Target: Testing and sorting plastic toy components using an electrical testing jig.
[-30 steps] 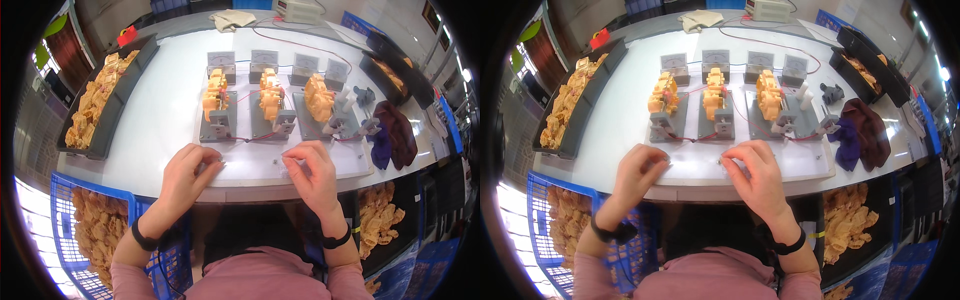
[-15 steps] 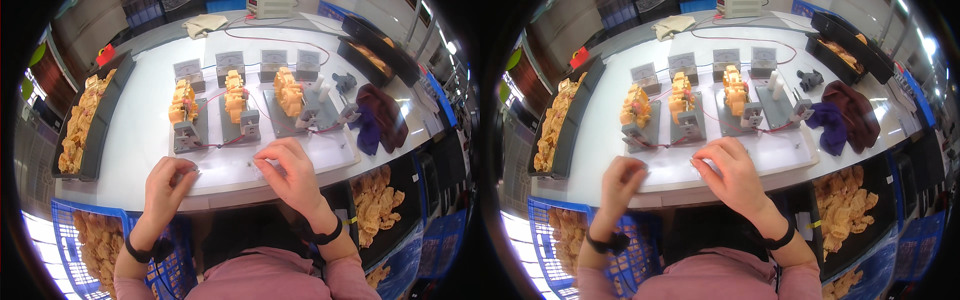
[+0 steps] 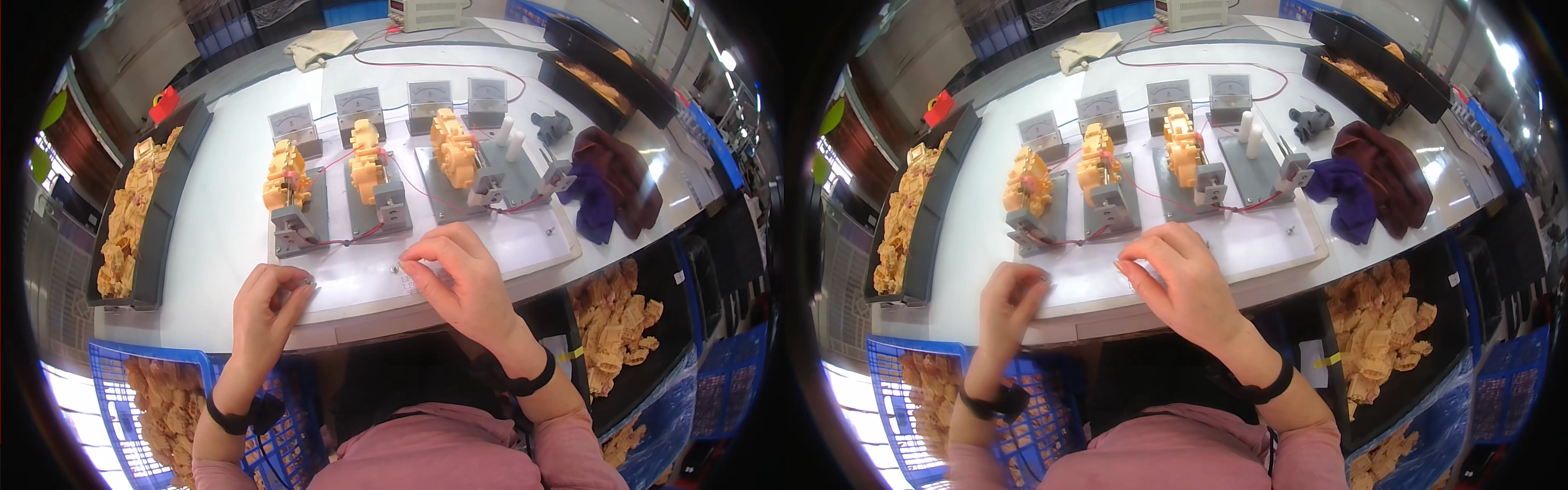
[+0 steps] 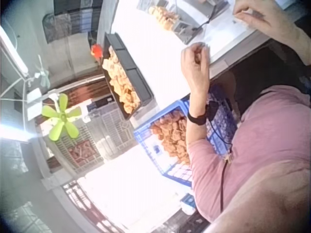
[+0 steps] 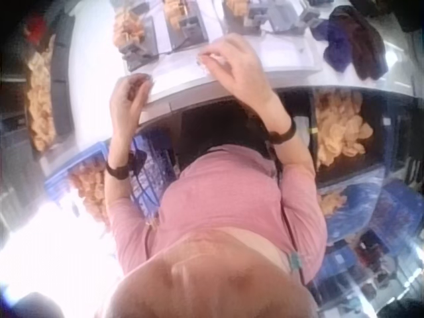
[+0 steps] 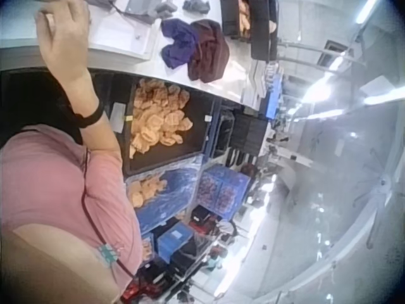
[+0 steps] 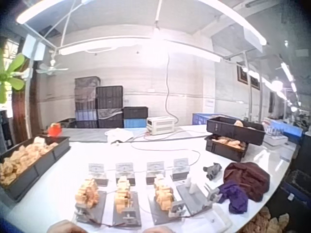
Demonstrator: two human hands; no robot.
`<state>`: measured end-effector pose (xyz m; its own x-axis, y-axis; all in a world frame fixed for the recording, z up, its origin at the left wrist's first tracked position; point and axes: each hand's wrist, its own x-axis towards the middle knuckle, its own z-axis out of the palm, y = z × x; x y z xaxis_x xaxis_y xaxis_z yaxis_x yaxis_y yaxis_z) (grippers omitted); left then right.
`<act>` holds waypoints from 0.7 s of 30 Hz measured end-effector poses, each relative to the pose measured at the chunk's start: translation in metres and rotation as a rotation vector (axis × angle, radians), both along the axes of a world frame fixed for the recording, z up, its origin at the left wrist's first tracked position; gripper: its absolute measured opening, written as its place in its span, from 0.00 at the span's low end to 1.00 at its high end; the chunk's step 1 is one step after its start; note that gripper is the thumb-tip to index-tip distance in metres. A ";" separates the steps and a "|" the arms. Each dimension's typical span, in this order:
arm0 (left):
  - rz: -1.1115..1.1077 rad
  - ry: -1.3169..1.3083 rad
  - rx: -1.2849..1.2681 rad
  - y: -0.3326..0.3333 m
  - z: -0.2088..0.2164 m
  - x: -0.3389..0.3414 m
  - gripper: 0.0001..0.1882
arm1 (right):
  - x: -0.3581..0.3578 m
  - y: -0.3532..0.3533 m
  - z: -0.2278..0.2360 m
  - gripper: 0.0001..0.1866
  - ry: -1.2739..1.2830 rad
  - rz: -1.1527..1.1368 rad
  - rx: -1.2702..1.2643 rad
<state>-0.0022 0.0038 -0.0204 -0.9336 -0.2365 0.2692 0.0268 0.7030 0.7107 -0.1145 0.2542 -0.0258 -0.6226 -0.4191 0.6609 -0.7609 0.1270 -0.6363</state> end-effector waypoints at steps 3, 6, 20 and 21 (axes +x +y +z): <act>0.008 0.040 -0.010 0.004 0.001 -0.002 0.07 | 0.000 0.001 0.000 0.06 0.013 0.003 0.010; -0.008 0.045 -0.023 0.004 0.003 -0.004 0.07 | 0.000 0.003 0.001 0.06 0.010 -0.026 0.023; -0.036 0.025 -0.019 0.003 0.007 -0.001 0.07 | 0.000 0.000 0.000 0.07 0.050 -0.044 0.053; -0.030 0.030 -0.014 0.003 0.006 -0.001 0.07 | 0.001 0.000 0.001 0.07 0.055 -0.038 0.058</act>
